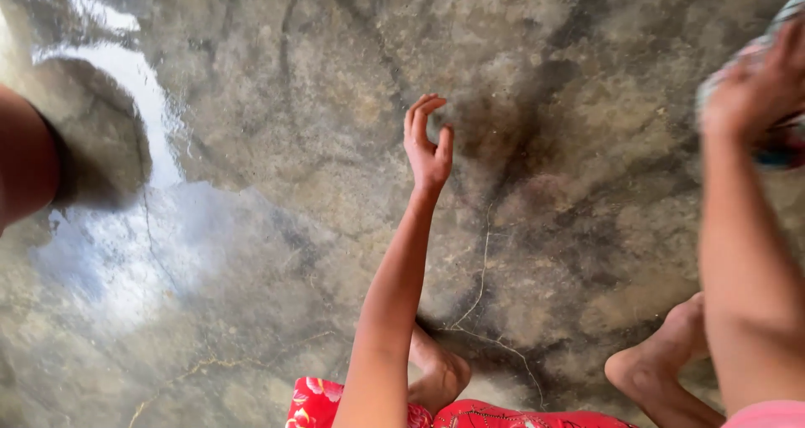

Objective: The person scrubs a concrete floor with a cloth, periodically dipping the cloth into a red basin of water to wet it. The person remains kneeling and wipes the floor in circular motions, moving across different sections of the floor.

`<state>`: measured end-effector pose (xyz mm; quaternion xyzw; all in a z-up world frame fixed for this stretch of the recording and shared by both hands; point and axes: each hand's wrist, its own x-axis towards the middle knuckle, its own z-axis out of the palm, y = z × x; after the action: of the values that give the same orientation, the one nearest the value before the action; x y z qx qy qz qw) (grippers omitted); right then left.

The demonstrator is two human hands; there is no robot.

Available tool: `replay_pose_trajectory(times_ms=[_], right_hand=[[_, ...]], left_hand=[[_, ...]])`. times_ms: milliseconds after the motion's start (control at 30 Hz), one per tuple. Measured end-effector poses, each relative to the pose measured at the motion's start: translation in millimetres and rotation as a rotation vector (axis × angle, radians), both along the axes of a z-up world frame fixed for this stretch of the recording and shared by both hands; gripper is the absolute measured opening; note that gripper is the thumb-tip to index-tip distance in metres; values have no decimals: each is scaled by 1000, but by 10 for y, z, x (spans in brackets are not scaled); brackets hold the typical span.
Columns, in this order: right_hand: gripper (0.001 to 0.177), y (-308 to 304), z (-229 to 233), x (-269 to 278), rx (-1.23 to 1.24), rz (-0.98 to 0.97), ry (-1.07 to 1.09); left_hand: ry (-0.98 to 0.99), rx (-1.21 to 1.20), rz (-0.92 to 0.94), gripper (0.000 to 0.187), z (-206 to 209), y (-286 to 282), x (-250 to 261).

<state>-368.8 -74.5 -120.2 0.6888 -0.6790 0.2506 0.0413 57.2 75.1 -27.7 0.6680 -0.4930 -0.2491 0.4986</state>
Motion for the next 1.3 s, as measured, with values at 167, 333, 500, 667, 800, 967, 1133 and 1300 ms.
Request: replay_pose_trajectory(times_ms=[167, 333, 500, 667, 800, 967, 1133, 1300], right_hand=[[47, 1287, 705, 2612, -24, 559, -128], [32, 1038, 1402, 3669, 288, 498, -681], [25, 517, 1909, 4218, 737, 364, -1358], [68, -379, 1253, 3516, 295, 451, -97], [73, -532, 748, 1971, 109, 406, 229], [72, 217, 745, 1776, 297, 238, 133], [35, 1554, 678, 2382, 52, 627, 388], [53, 879, 341, 1632, 145, 689, 257]], left_hand=[[53, -129, 271, 34, 237, -54, 143], [42, -265, 333, 31, 746, -206, 249], [23, -295, 370, 33, 653, -201, 289], [-43, -327, 326, 36, 542, -167, 181], [-23, -196, 228, 31, 378, -149, -11], [147, 63, 70, 28, 325, -127, -381], [-37, 93, -51, 40, 103, -280, -757], [-113, 234, -136, 51, 156, -271, -1031]])
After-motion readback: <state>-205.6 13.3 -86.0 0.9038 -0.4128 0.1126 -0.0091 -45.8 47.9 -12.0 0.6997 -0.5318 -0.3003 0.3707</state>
